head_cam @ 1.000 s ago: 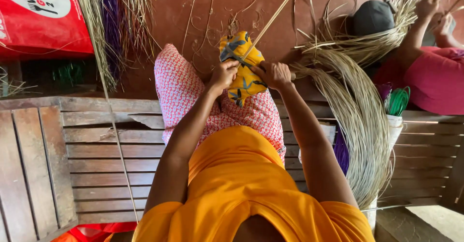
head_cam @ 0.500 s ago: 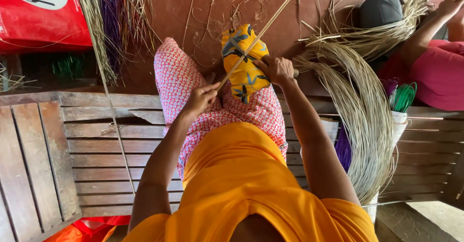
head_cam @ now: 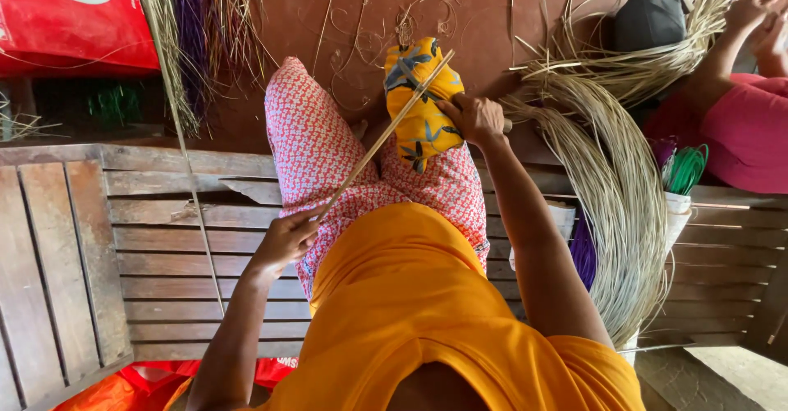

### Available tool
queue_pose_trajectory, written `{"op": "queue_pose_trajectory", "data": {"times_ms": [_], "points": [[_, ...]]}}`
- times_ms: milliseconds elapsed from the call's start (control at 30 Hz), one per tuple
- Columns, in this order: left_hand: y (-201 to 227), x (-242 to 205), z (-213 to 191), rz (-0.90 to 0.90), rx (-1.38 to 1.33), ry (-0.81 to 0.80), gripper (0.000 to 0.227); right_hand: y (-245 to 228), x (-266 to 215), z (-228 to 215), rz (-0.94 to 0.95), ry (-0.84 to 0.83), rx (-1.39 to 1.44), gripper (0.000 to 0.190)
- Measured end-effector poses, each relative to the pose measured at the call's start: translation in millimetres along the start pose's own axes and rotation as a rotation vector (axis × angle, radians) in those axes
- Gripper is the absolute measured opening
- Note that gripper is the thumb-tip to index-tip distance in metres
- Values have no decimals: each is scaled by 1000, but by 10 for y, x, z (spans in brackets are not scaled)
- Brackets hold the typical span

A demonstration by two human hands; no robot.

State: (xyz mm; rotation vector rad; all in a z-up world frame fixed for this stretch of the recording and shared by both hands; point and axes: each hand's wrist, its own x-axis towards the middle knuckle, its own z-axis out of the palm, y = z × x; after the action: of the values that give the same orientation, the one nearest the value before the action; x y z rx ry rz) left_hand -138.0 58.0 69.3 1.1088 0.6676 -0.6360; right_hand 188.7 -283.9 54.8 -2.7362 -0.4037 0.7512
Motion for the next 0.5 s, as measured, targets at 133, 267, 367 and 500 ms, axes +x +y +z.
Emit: {"op": "queue_pose_trajectory", "data": {"times_ms": [133,267,367,500], "points": [[-50,-600,-275,-49,-18,29,43,59,-11,51,29,-14,-9,57],[-342,-1216,-997,-90,10,108,44,129,42,89,16,-12,-44,57],[-79,-1615,-1233,-146,139,348,47,43,83,-57,14,-75,-74,62],[-50,-1030,-1329,194,63,568,29,492,566,162,114,160,859,79]]}}
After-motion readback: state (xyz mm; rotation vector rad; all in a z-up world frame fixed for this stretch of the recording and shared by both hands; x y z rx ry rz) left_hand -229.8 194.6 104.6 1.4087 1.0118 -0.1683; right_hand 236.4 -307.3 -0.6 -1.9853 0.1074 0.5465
